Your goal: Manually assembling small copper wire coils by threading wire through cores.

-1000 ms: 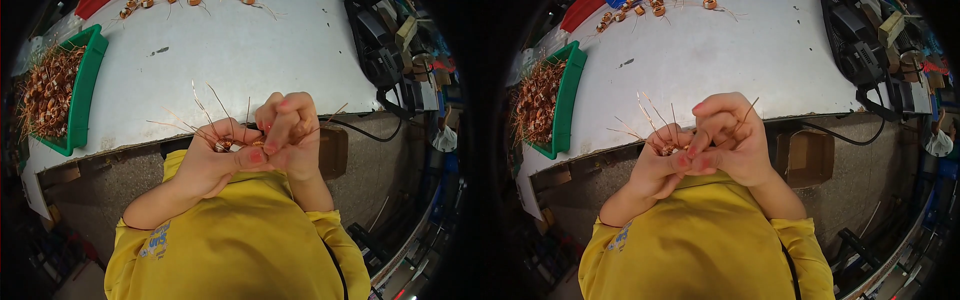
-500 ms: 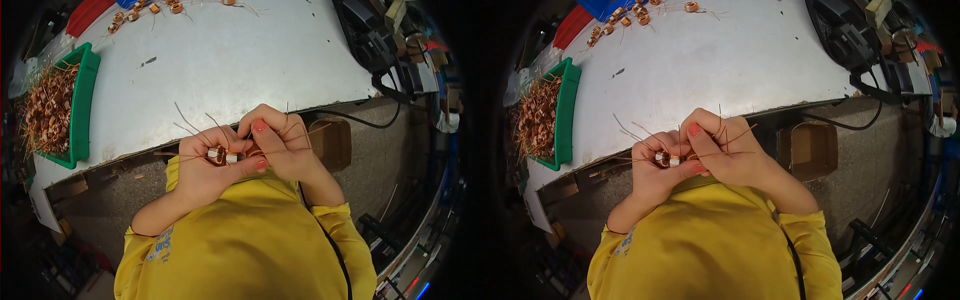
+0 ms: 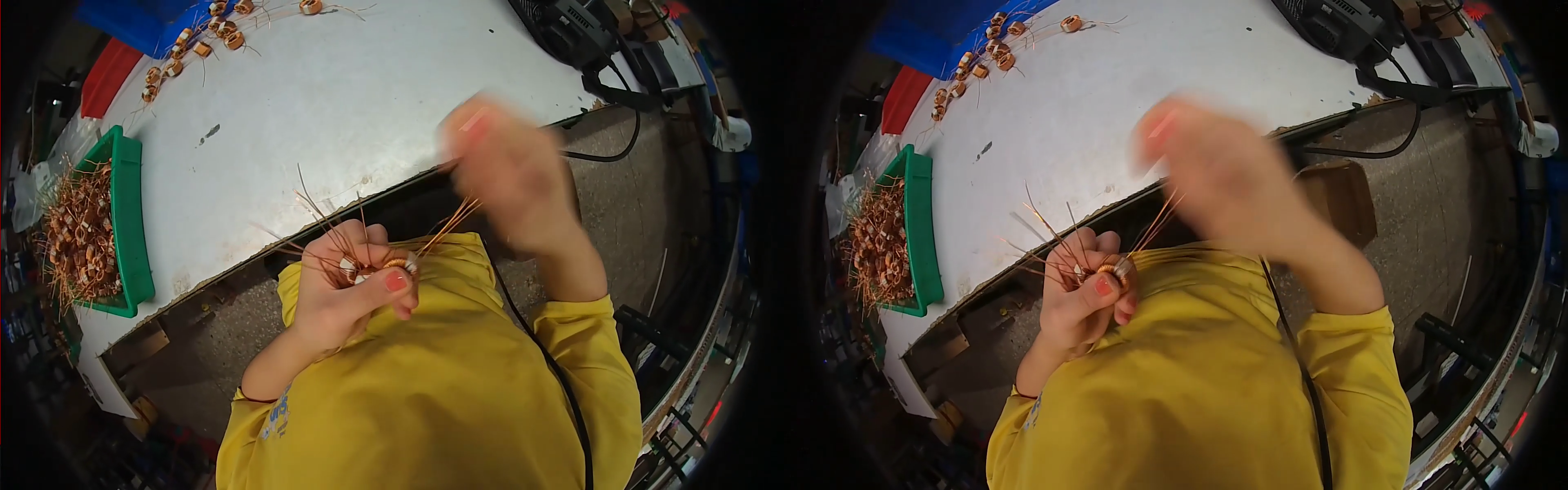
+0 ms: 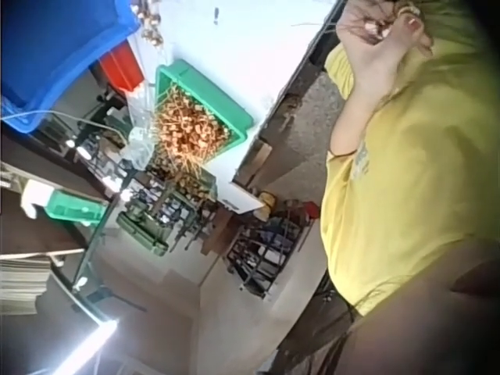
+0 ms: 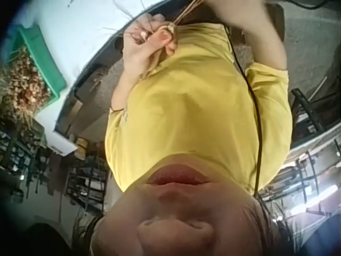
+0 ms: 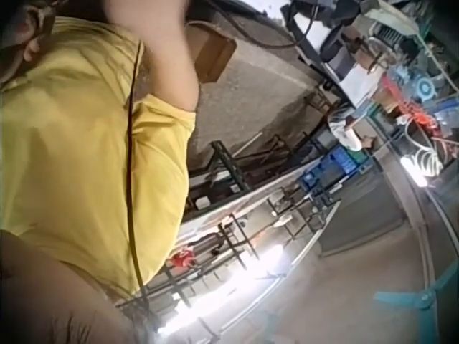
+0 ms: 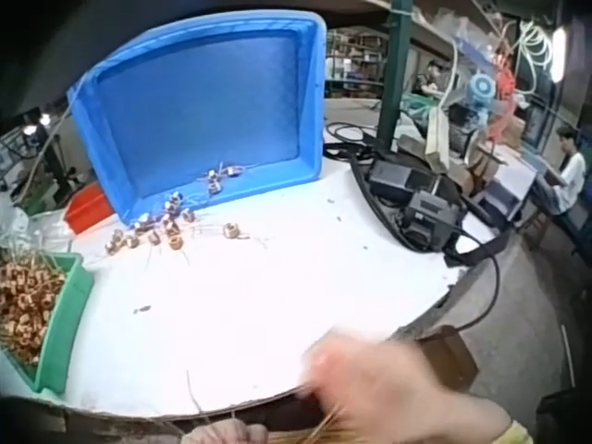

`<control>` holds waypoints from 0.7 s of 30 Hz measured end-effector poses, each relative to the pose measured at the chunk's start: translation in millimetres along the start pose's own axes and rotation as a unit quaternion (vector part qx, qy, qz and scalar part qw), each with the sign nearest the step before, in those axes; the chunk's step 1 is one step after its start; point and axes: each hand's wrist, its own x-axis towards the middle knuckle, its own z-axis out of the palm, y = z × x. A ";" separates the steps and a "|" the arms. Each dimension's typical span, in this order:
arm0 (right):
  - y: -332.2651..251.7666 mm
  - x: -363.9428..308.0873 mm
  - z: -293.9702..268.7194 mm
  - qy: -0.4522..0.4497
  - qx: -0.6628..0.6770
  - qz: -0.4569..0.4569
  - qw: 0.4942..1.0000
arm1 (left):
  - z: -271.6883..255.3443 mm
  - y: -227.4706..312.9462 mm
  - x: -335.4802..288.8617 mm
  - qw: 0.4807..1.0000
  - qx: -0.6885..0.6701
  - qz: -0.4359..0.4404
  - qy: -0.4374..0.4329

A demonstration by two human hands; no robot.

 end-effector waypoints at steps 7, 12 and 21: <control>-34.9 -3.4 -31.4 0.228 0.146 -0.007 0.963 | -43.2 10.1 -26.8 0.990 -0.134 -0.036 -0.033; -66.5 -17.1 10.2 0.217 0.200 -0.071 0.953 | -22.4 39.0 -37.8 0.991 -0.028 -0.071 -0.113; -125.2 -28.7 56.3 0.145 0.137 0.056 0.978 | 35.8 77.3 -73.1 0.958 0.262 -0.015 -0.112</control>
